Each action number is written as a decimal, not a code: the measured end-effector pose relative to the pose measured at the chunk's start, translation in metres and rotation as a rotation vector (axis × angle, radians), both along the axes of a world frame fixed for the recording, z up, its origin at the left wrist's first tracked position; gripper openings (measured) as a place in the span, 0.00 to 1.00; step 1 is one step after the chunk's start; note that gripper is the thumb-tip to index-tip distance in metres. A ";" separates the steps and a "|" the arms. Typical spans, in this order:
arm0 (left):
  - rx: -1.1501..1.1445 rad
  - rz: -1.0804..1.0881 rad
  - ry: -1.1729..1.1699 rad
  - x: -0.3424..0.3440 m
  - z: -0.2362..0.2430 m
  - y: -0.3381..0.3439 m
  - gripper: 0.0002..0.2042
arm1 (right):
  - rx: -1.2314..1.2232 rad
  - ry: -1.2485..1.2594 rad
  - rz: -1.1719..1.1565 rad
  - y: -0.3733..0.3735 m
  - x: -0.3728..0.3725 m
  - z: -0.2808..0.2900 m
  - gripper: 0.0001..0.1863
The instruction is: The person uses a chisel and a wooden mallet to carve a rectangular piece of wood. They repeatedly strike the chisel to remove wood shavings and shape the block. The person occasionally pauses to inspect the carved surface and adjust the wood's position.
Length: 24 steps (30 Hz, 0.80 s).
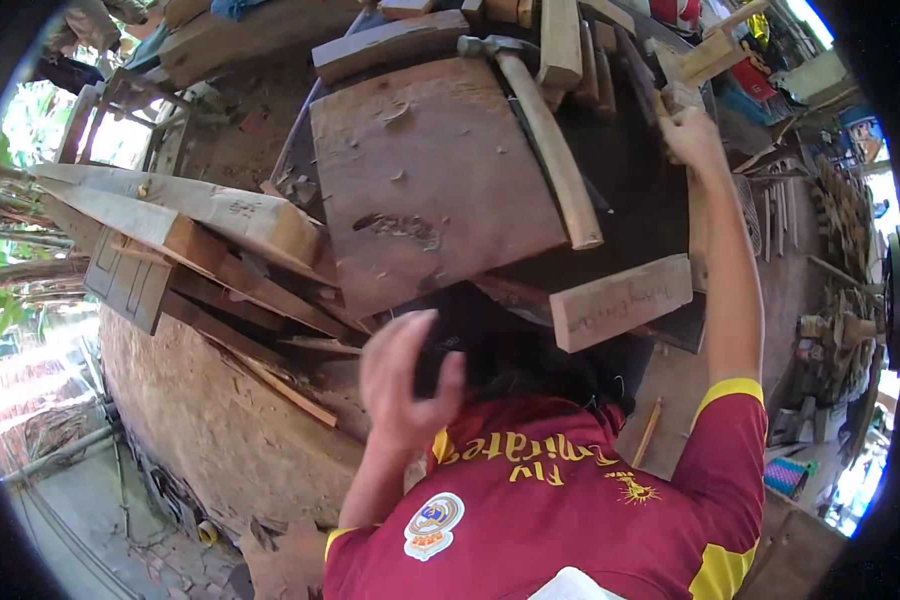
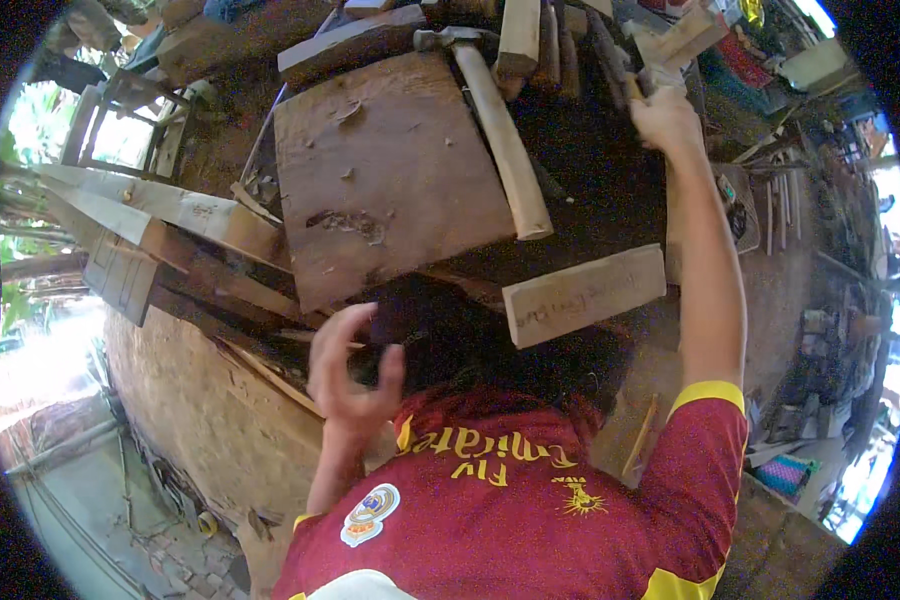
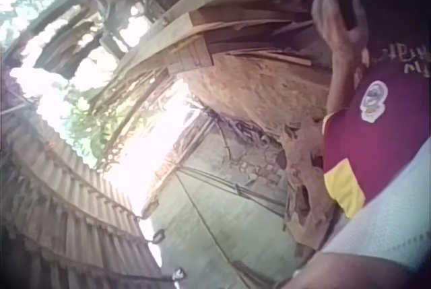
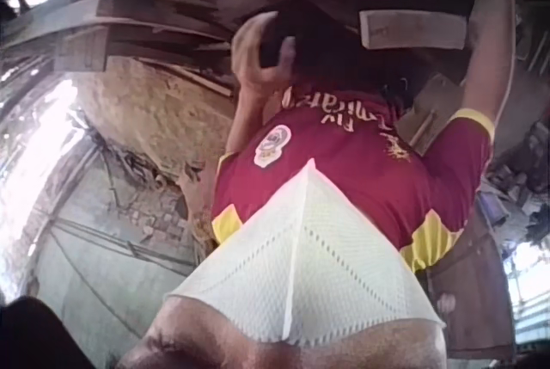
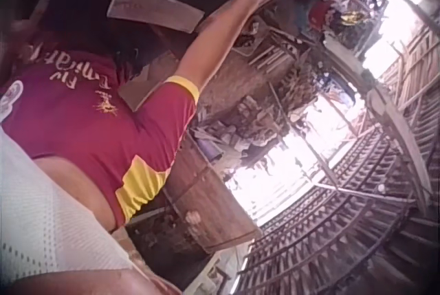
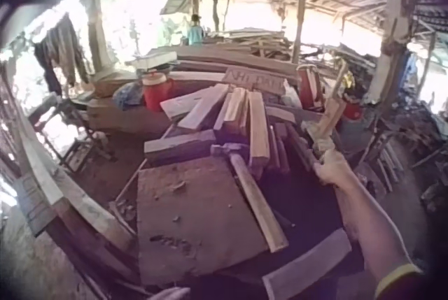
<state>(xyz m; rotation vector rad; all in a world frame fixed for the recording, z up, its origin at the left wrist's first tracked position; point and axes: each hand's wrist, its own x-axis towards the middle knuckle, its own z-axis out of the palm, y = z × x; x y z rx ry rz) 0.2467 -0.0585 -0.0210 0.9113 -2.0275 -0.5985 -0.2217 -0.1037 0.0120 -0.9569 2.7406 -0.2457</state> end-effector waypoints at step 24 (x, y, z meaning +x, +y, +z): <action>0.076 0.092 0.103 0.037 -0.029 -0.041 0.19 | -0.380 0.302 0.949 -0.119 0.256 0.073 0.12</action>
